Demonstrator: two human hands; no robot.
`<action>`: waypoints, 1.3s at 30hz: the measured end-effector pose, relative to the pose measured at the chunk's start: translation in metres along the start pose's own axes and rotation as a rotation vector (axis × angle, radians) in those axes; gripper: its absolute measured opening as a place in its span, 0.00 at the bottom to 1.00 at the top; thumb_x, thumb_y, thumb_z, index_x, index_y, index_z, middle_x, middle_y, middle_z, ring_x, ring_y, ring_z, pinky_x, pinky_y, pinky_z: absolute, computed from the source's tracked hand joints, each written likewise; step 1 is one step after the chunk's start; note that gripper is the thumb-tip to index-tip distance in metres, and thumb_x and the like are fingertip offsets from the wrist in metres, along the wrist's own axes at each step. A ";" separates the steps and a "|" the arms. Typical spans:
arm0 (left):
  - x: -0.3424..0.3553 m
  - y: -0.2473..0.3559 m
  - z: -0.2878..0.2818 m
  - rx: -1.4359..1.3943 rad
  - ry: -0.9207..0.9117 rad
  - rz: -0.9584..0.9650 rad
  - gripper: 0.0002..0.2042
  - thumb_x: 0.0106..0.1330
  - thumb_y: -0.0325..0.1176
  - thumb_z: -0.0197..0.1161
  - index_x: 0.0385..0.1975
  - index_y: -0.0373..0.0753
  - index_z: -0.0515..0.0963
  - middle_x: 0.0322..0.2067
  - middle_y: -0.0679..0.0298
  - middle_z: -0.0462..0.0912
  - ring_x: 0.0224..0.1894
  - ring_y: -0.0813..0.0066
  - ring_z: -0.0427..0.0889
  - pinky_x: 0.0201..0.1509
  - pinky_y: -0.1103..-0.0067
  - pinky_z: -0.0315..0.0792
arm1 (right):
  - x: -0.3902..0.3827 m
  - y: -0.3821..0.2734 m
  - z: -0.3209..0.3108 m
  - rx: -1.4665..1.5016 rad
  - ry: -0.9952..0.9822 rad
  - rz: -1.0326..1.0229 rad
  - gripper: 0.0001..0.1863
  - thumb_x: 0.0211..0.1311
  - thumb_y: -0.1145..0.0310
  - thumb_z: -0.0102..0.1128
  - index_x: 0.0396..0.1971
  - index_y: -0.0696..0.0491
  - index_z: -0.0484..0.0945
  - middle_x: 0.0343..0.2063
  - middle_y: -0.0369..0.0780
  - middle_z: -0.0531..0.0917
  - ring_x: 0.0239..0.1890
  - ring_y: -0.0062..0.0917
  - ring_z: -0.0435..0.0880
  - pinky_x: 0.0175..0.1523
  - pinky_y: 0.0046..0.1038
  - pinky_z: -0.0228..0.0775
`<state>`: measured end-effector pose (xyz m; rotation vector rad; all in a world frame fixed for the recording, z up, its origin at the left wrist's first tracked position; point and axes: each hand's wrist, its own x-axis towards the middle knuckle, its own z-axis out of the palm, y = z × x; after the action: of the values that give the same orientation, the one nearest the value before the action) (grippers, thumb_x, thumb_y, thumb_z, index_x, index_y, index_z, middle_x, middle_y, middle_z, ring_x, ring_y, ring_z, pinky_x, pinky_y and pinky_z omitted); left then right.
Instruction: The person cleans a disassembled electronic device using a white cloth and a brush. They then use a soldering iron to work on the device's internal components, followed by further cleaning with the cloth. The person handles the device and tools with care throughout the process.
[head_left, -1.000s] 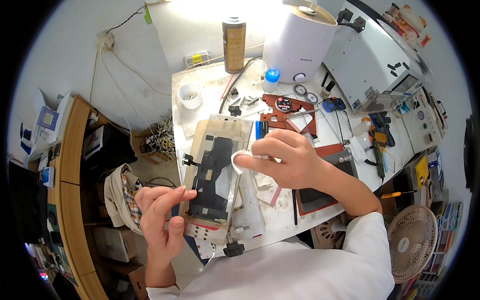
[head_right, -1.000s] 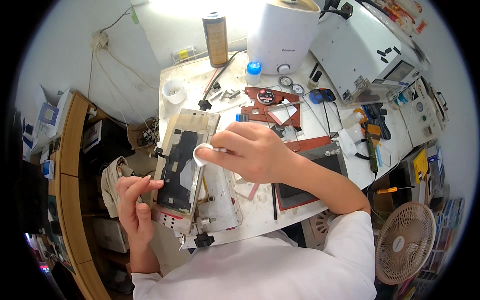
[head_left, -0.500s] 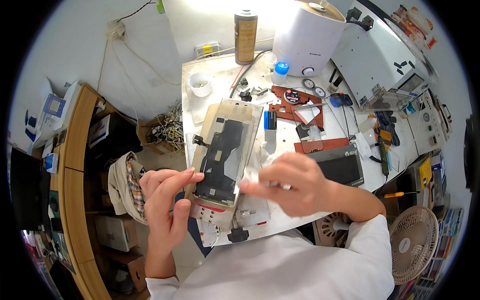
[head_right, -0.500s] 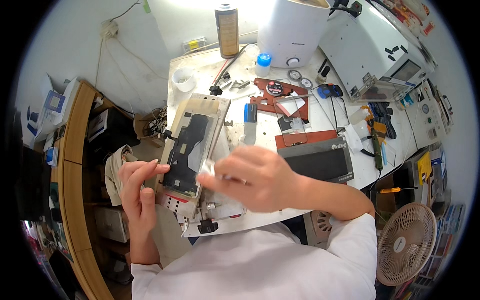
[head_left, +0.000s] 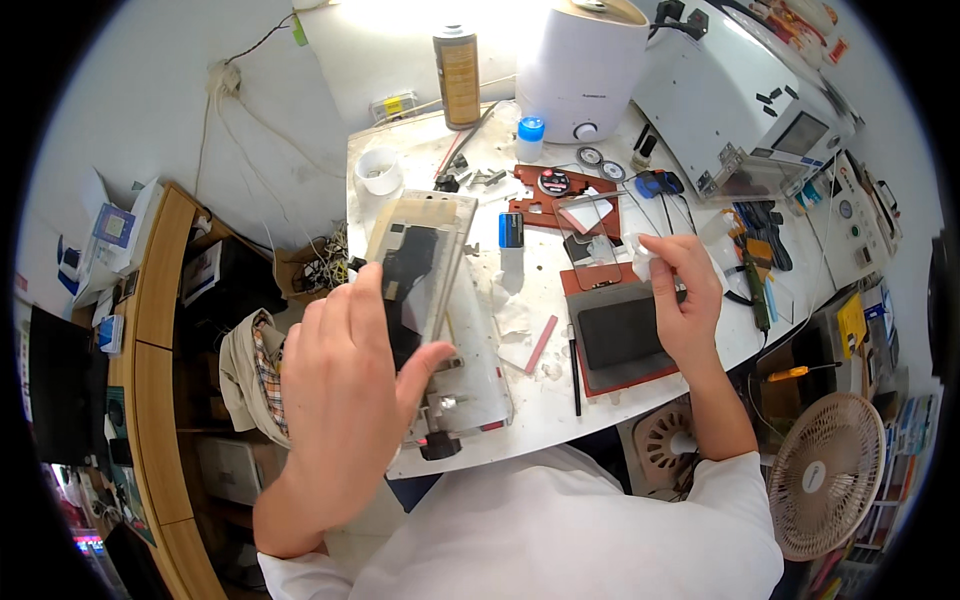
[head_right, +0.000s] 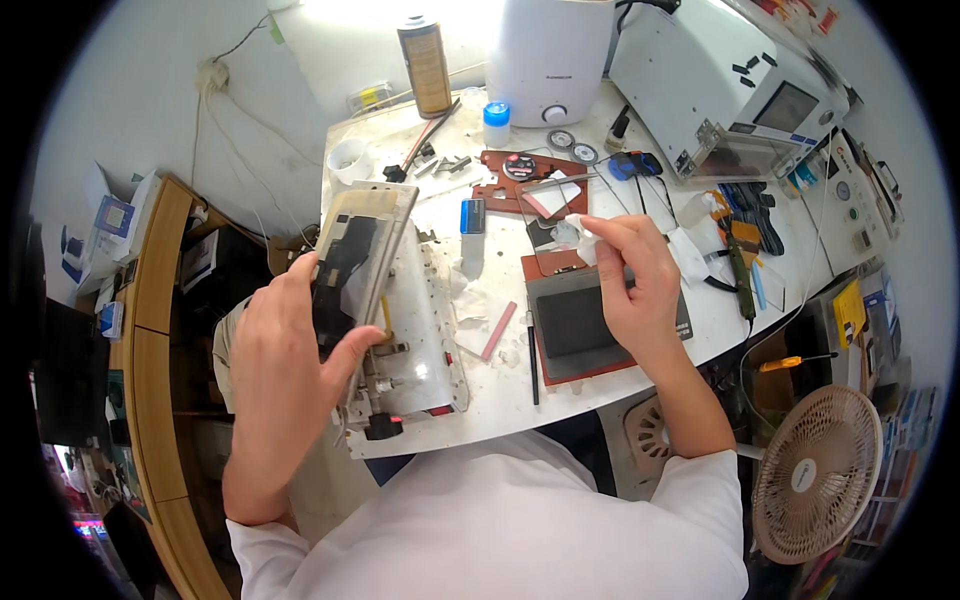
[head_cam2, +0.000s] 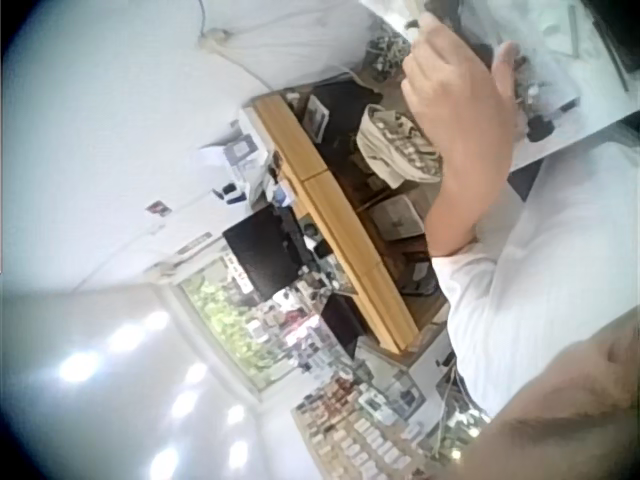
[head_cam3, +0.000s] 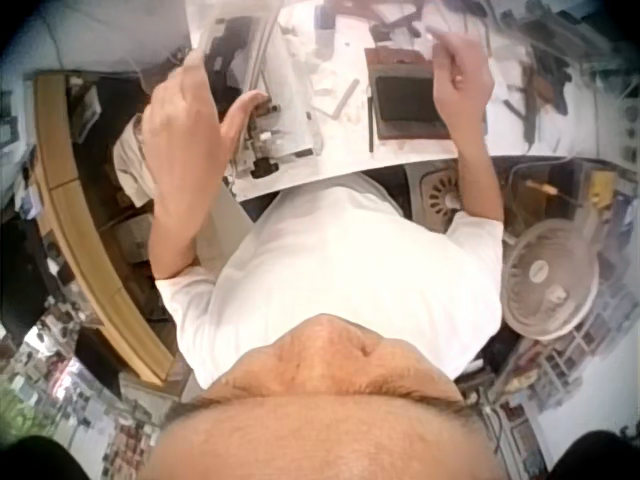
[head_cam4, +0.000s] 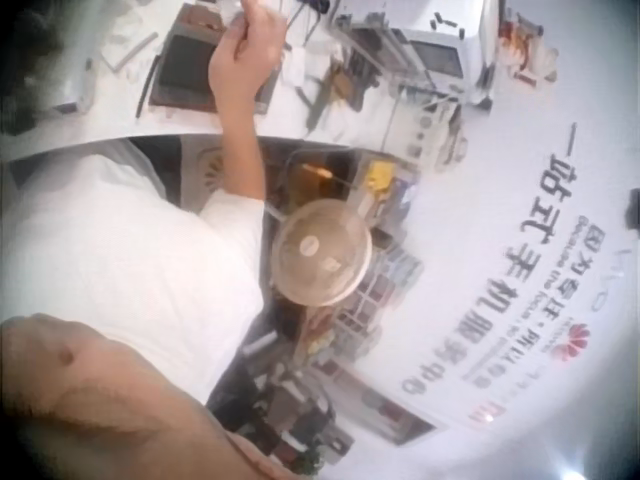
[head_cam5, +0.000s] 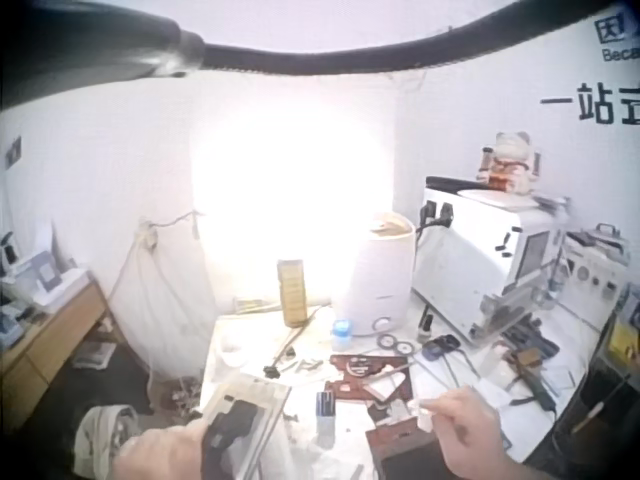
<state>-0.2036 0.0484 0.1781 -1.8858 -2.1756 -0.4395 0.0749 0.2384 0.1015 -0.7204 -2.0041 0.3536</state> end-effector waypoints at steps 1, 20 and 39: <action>0.002 0.003 -0.002 0.017 -0.036 -0.028 0.39 0.60 0.48 0.78 0.64 0.28 0.70 0.46 0.53 0.80 0.46 0.56 0.80 0.51 0.66 0.76 | -0.006 0.005 -0.004 -0.009 0.003 0.022 0.16 0.70 0.83 0.58 0.51 0.55 0.86 0.38 0.40 0.82 0.36 0.25 0.81 0.40 0.24 0.72; 0.028 0.024 -0.030 0.047 -0.352 -0.265 0.40 0.64 0.48 0.75 0.68 0.28 0.68 0.54 0.43 0.82 0.56 0.53 0.85 0.58 0.65 0.80 | -0.050 0.052 -0.031 0.103 -0.049 0.071 0.16 0.69 0.82 0.59 0.52 0.53 0.86 0.37 0.39 0.82 0.36 0.30 0.83 0.40 0.28 0.74; 0.042 0.000 -0.046 -0.387 -0.485 -0.462 0.27 0.75 0.41 0.58 0.67 0.27 0.70 0.49 0.46 0.86 0.46 0.62 0.86 0.55 0.71 0.79 | -0.039 0.040 -0.036 -0.373 -0.272 -0.098 0.15 0.64 0.74 0.67 0.51 0.53 0.86 0.37 0.39 0.83 0.39 0.33 0.85 0.45 0.34 0.78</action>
<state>-0.2109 0.0704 0.2361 -1.7914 -3.0653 -0.5623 0.1341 0.2442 0.0730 -0.8335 -2.3888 0.0161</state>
